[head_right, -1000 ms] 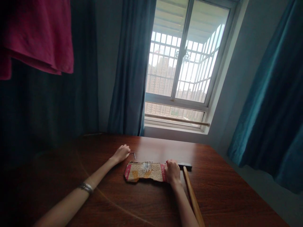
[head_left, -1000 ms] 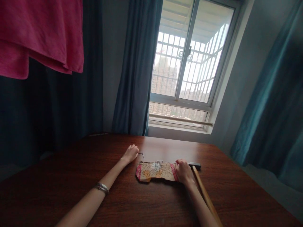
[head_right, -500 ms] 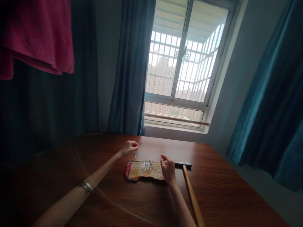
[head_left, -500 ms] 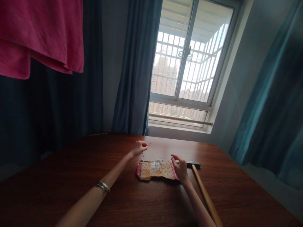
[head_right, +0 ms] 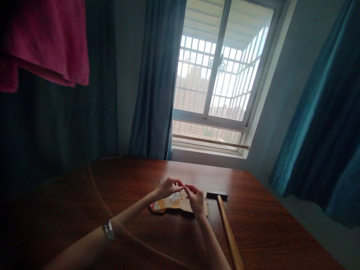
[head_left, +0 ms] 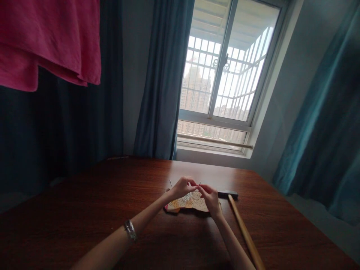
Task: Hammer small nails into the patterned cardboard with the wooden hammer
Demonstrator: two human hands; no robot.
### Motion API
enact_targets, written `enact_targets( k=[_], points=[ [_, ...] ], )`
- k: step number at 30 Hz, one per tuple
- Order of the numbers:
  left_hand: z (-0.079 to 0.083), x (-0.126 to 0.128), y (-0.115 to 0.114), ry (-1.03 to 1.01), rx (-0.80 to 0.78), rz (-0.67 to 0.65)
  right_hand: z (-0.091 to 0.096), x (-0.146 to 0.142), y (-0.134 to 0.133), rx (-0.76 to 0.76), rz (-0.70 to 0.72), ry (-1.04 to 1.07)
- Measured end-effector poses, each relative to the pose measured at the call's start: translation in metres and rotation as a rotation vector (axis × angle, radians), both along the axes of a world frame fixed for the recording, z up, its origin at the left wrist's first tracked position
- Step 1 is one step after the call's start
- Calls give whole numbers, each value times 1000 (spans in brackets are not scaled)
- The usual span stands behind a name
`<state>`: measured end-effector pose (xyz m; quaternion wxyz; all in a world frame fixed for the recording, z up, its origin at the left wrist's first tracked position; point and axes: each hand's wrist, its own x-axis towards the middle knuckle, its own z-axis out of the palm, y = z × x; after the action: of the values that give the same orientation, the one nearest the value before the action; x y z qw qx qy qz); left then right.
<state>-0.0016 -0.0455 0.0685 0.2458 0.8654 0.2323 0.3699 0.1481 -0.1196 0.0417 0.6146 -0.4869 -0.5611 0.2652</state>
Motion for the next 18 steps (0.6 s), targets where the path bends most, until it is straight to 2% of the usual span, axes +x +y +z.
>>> enact_targets(
  k=[3,5,10,12,15,18],
  points=[
    [-3,0,5,-83,-26,42,-7,4,9,-7,-71,-57],
    [-9,0,11,-172,-104,92,-13,7,17,-15,-122,-108],
    [-36,3,29,-343,-480,116,-25,9,31,-29,-133,-216],
    [-46,5,31,-363,-572,106,-28,7,31,-37,-122,-253],
    [-54,8,27,-346,-598,105,-32,5,30,-43,-106,-296],
    [-54,9,22,-315,-570,90,-34,4,29,-43,-93,-325]
  ],
)
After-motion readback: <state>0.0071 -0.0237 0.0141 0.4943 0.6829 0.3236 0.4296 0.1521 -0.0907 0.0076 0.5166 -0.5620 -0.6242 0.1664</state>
